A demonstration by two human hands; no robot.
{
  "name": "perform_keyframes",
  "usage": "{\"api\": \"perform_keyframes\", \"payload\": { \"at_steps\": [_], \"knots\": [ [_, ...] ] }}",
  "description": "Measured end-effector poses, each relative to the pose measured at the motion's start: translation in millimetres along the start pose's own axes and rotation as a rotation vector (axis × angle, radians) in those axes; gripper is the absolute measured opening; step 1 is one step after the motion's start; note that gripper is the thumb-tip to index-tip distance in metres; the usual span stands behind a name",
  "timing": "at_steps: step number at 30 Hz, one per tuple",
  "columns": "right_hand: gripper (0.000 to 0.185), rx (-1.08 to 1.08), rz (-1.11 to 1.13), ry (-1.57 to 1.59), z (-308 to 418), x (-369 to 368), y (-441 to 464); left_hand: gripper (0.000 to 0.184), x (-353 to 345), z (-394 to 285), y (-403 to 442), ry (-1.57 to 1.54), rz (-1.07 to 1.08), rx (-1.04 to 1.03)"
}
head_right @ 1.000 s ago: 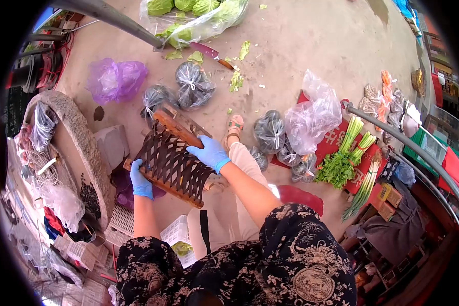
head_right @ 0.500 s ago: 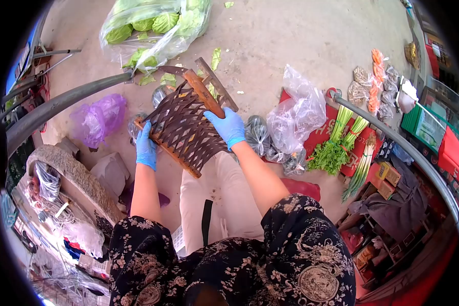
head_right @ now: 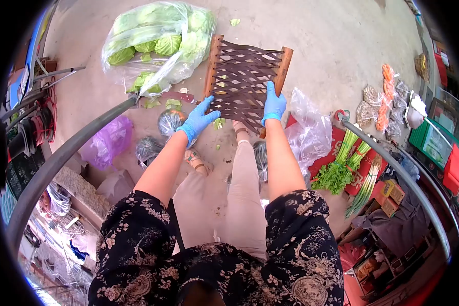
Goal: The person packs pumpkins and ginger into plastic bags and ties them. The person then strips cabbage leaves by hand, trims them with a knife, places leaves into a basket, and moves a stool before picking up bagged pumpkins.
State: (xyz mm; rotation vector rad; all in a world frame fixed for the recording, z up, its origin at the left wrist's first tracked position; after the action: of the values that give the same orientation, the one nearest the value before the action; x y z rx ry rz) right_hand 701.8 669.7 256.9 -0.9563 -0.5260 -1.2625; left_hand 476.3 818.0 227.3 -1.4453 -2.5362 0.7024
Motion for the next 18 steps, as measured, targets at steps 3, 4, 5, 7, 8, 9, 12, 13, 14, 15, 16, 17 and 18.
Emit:
{"api": "perform_keyframes", "payload": {
  "at_steps": [3, 4, 5, 7, 8, 9, 12, 13, 14, 15, 16, 17, 18],
  "knots": [
    [0.061, -0.089, 0.007, 0.085, -1, -13, 55, 0.071, -25, 25, 34, -0.276, 0.05, 0.183],
    [0.057, -0.098, 0.034, 0.122, -9, -19, 82, 0.069, -28, 24, 38, -0.305, 0.026, 0.212],
    [0.054, -0.167, 0.088, 0.159, -8, -23, 92, 0.068, -36, 36, 38, -0.358, 0.003, 0.271],
    [0.056, -0.148, 0.073, 0.122, -16, -31, 132, 0.064, -42, 53, 48, -0.467, -0.05, 0.346],
    [0.059, -0.166, 0.11, 0.082, -23, -38, 149, 0.062, -39, 62, 47, -0.513, -0.09, 0.365],
    [0.068, -0.04, 0.104, 0.055, -26, -42, 167, 0.061, -38, 71, 43, -0.558, -0.125, 0.389],
    [0.066, -0.285, 0.133, -0.17, -54, -29, 210, 0.05, -33, 100, 23, -0.591, -0.257, 0.473],
    [0.063, -0.298, 0.231, -0.158, -90, -30, 239, 0.048, -34, 129, 16, -0.589, -0.31, 0.496],
    [0.061, -0.306, 0.329, -0.138, -115, -39, 258, 0.045, -29, 149, 11, -0.583, -0.366, 0.51],
    [0.058, -0.354, 0.406, -0.102, -118, -41, 243, 0.043, -22, 156, 4, -0.565, -0.42, 0.525],
    [0.059, -0.397, 0.366, -0.173, -122, -38, 233, 0.041, -15, 164, -8, -0.544, -0.472, 0.545],
    [0.056, -0.308, 0.244, -0.441, -119, -29, 229, 0.039, -7, 173, -22, -0.521, -0.521, 0.568],
    [0.053, -0.214, 0.116, -0.705, -103, -23, 209, 0.038, 0, 189, -34, -0.54, -0.572, 0.593]
  ]
}}
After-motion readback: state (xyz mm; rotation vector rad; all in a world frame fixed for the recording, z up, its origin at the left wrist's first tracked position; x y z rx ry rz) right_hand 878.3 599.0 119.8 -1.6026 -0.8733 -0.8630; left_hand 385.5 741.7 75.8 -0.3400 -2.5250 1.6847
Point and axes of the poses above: each hand's wrist, its own y-axis towards the middle knuckle, its own x-axis out of the back of the hand, z = x × y, the point moved 6 cm from there along y, towards the middle knuckle, and after that the axes turned 15 degrees about -y, right-handed, at the moved point
